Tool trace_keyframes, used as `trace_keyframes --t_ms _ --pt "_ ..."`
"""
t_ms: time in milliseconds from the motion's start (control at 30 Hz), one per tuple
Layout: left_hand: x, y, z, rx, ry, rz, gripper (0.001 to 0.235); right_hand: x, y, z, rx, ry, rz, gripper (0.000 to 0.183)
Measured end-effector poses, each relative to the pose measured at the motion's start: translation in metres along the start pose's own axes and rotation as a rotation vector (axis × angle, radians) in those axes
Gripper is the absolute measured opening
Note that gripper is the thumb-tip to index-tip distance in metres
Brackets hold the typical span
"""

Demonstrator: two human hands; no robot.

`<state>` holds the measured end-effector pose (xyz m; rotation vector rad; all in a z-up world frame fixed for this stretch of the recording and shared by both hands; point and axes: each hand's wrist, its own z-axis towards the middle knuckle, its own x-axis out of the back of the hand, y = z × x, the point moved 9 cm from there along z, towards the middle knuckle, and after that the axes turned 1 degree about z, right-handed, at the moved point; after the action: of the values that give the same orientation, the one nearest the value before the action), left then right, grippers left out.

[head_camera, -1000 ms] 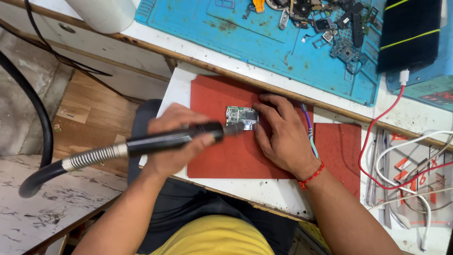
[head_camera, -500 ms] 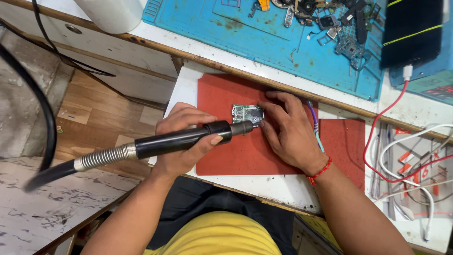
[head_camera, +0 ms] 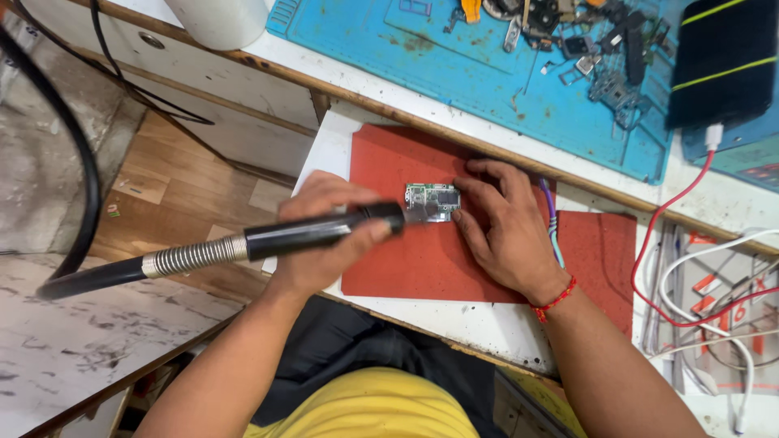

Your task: The person uses a hot air gun to heat a small circuit board placed on a red mat. They hold the board steady with their right hand while directing the hot air with their left hand. The person briefly uses a purple tool to adjust components on the board before resuming heating.

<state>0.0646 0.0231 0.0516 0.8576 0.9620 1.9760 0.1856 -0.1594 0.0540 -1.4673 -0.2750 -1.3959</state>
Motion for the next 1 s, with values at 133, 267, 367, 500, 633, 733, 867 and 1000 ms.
trace_keyframes --t_ms 133,267,367,500,633,733,867,1000 --pt "0.004 -0.016 0.001 0.177 0.044 0.010 0.032 0.001 0.004 -0.002 -0.028 0.026 -0.001 0.039" --pt "0.003 -0.012 0.001 0.115 0.029 0.025 0.033 0.001 0.004 -0.002 -0.022 0.028 0.021 0.038" --pt "0.002 -0.009 0.002 0.070 -0.022 -0.048 0.032 0.002 0.002 -0.001 -0.009 0.018 0.013 0.038" --pt "0.009 -0.021 -0.004 0.190 0.086 0.142 0.032 0.001 0.003 -0.001 -0.007 0.029 0.007 0.036" --pt "0.002 -0.004 0.000 0.054 0.014 0.030 0.031 0.005 -0.001 -0.001 -0.014 0.049 0.019 0.037" --pt "0.007 -0.011 -0.002 0.128 0.116 0.072 0.030 0.006 0.001 -0.001 -0.022 0.081 0.017 0.036" --pt "0.003 -0.007 -0.002 0.070 0.032 0.015 0.030 0.005 0.005 -0.007 -0.048 0.081 -0.022 0.039" --pt "0.017 -0.013 -0.001 0.158 0.169 0.090 0.031 0.003 -0.002 -0.001 -0.001 0.043 -0.069 0.042"
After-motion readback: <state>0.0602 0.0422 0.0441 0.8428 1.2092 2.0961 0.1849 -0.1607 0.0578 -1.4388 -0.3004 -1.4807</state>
